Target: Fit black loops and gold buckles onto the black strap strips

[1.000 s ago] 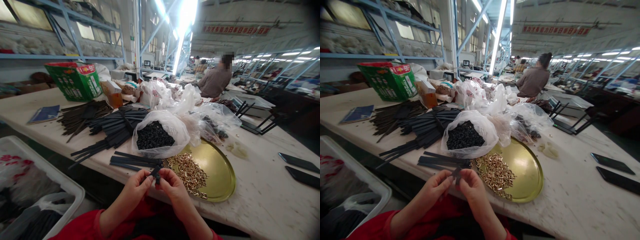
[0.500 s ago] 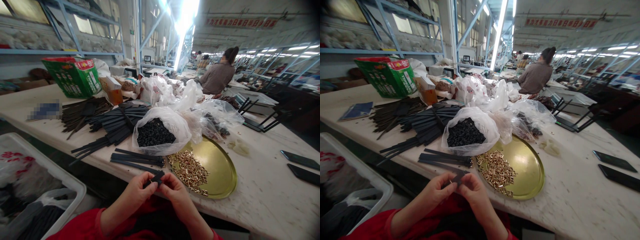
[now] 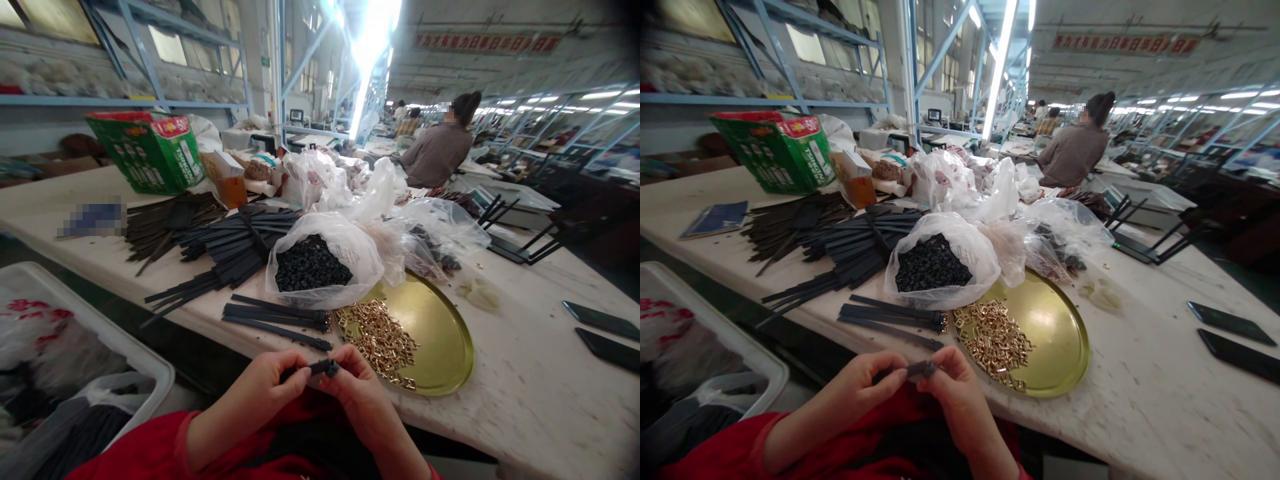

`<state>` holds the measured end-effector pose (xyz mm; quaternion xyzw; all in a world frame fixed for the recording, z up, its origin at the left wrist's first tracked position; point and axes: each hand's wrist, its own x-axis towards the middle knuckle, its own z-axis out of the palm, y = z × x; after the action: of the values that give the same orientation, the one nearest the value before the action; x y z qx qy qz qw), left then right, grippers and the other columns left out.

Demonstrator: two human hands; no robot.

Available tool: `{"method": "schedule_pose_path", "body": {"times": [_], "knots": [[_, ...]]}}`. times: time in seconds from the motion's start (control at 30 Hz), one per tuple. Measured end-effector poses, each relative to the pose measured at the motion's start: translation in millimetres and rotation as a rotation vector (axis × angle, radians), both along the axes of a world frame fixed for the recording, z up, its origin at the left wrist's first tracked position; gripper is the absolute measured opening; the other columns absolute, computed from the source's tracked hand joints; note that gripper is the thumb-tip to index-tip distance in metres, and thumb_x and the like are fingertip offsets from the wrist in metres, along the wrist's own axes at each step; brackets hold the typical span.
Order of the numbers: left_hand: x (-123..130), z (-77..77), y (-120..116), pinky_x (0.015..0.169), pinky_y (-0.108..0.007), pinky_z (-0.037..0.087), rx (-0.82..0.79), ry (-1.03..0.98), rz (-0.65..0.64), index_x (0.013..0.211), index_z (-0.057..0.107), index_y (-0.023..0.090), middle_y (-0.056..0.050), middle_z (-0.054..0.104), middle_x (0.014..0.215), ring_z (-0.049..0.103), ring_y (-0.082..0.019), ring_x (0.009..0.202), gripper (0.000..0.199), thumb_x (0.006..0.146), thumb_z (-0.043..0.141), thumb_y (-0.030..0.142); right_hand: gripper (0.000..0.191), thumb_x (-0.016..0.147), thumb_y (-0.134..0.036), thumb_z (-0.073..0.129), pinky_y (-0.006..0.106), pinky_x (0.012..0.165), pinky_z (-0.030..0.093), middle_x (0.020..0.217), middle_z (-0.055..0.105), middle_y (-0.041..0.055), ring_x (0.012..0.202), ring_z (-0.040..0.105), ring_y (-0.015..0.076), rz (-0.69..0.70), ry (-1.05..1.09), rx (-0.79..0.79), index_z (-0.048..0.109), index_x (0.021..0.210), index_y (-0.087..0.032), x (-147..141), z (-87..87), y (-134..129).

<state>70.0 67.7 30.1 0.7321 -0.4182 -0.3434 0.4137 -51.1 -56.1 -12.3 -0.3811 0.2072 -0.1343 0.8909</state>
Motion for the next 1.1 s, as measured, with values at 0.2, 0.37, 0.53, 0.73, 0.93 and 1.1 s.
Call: {"method": "schedule_pose_path", "body": {"times": [0.2,0.37,0.53,0.73,0.93,1.1], "knots": [[-5,4.7,8,0.055,-0.019,0.033,0.102,-0.188,-0.112,0.075,0.064,0.019,0.002,0.061,0.067,0.053,-0.013,0.061,0.022,0.083,0.045,0.025,0.023,0.065,-0.026,0.076,0.020,0.059,0.039,0.065,0.060,-0.0049,0.058,0.054,0.0080,0.090,0.047,-0.132,0.056,0.073,-0.019,-10,-7.3,-1],[-4,2.5,12,0.049,-0.020,0.028,0.232,-0.366,-0.223,0.070,0.066,0.019,0.000,0.062,0.061,0.052,-0.013,0.054,0.021,0.080,0.048,0.023,0.023,0.066,-0.035,0.074,0.020,0.056,0.038,0.057,0.062,-0.0028,0.054,0.054,0.0090,0.233,0.140,-0.288,0.060,0.072,-0.018,-18,-18.8,1],[-10,-1.8,14,0.050,-0.021,0.029,0.259,-0.315,-0.140,0.071,0.066,0.020,0.000,0.064,0.063,0.054,-0.014,0.055,0.022,0.080,0.047,0.024,0.030,0.073,-0.046,0.064,0.023,0.052,0.040,0.056,0.061,-0.0004,0.051,0.054,0.0114,0.228,0.208,-0.522,0.067,0.081,-0.018,-20,-27.3,8],[-18,-6.6,12,0.050,-0.020,0.031,0.254,-0.262,-0.072,0.073,0.065,0.019,0.000,0.064,0.065,0.053,-0.013,0.057,0.024,0.081,0.043,0.023,0.040,0.084,-0.050,0.044,0.025,0.052,0.041,0.065,0.058,0.0018,0.053,0.052,0.0125,0.177,0.177,-0.738,0.064,0.102,-0.019,-26,-27.4,15],[-27,-16.6,13,0.052,-0.020,0.032,0.200,-0.218,-0.073,0.073,0.063,0.018,0.000,0.061,0.064,0.052,-0.013,0.058,0.023,0.082,0.043,0.025,0.045,0.083,-0.050,0.047,0.028,0.058,0.043,0.071,0.059,0.0036,0.061,0.052,0.0154,0.133,0.240,-0.739,0.059,0.115,-0.022,-35,-24.2,21],[-36,-25.5,11,0.061,-0.020,0.038,0.086,-0.087,-0.059,0.073,0.060,0.017,-0.001,0.062,0.072,0.055,-0.014,0.066,0.024,0.084,0.042,0.025,0.044,0.079,-0.053,0.052,0.022,0.044,0.028,0.053,0.046,-0.0035,0.045,0.037,0.0093,0.154,0.146,-0.490,0.062,0.102,-0.017,-31,-28.3,32]]}}
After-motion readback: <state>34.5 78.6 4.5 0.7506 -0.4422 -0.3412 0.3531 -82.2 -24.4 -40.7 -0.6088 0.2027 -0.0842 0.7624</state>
